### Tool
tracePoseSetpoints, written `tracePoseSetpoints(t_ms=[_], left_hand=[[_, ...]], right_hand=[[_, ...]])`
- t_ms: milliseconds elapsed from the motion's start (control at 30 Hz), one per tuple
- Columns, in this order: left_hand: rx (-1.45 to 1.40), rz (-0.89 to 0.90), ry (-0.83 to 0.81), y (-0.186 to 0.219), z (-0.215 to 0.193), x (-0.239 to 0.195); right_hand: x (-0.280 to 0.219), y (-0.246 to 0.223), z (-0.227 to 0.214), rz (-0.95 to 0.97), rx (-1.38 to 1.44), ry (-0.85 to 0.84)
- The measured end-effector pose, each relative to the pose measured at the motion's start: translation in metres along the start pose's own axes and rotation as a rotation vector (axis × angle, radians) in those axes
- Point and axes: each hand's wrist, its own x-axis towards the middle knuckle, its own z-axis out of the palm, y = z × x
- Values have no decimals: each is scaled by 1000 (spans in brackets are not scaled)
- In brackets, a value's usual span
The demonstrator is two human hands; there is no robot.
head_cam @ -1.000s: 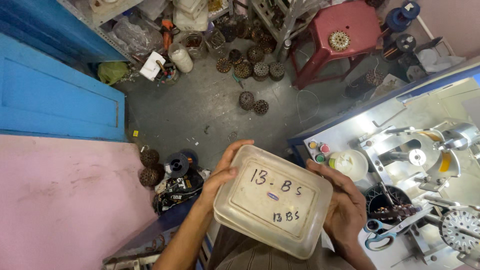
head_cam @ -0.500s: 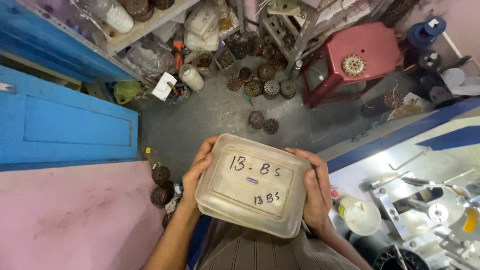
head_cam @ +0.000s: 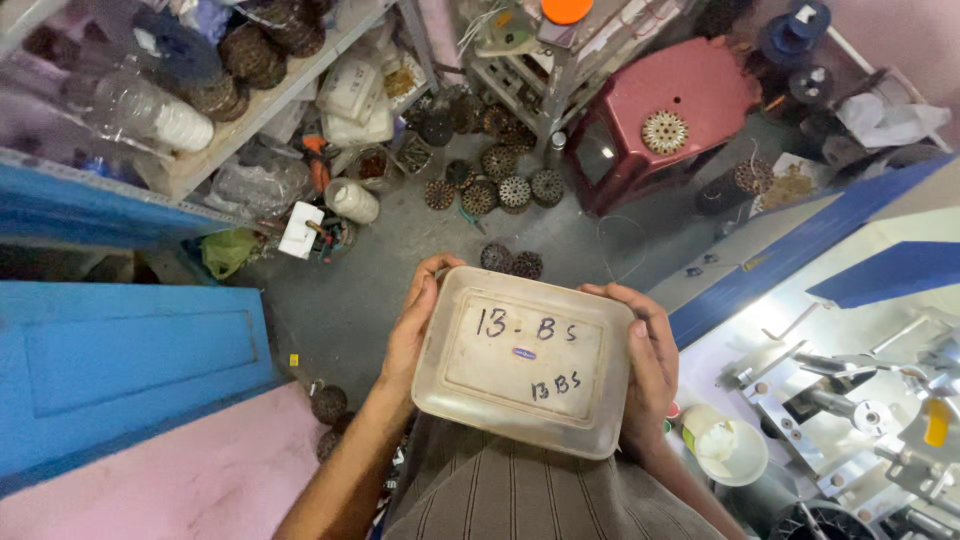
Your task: The person inserts white insulating strips into the slots of a motor stator by hand and uses scissors to trim the material.
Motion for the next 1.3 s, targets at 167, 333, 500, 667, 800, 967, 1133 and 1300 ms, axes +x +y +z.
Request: tracePoseSetpoints(t_ms=[167,333,500,667,800,967,1133,1300], left_hand=[[132,-61,-104,15,5,37],[23,-157,-188,15,6,62],[-27,-160,-350,11,4,76],[-17,-178,-375,11,6,82],[-3,-138,-384,11,5,83],[19,-182,-278,13,0,76],[129,-166,-198,14,-10,60],[66,-119,-171,0,-20,57]], right_hand=[[7,5,4,-47,-30,124],[9,16,-2,-204,-119,160],[6,19,-4,-276,-147,171],[3,11,3,-314,-188,178],[7,2,11,-178,-195,255],[11,1,9,30,-304,337],[6,8,3,50,-228,279],[8,14,-5,78,-238,243]])
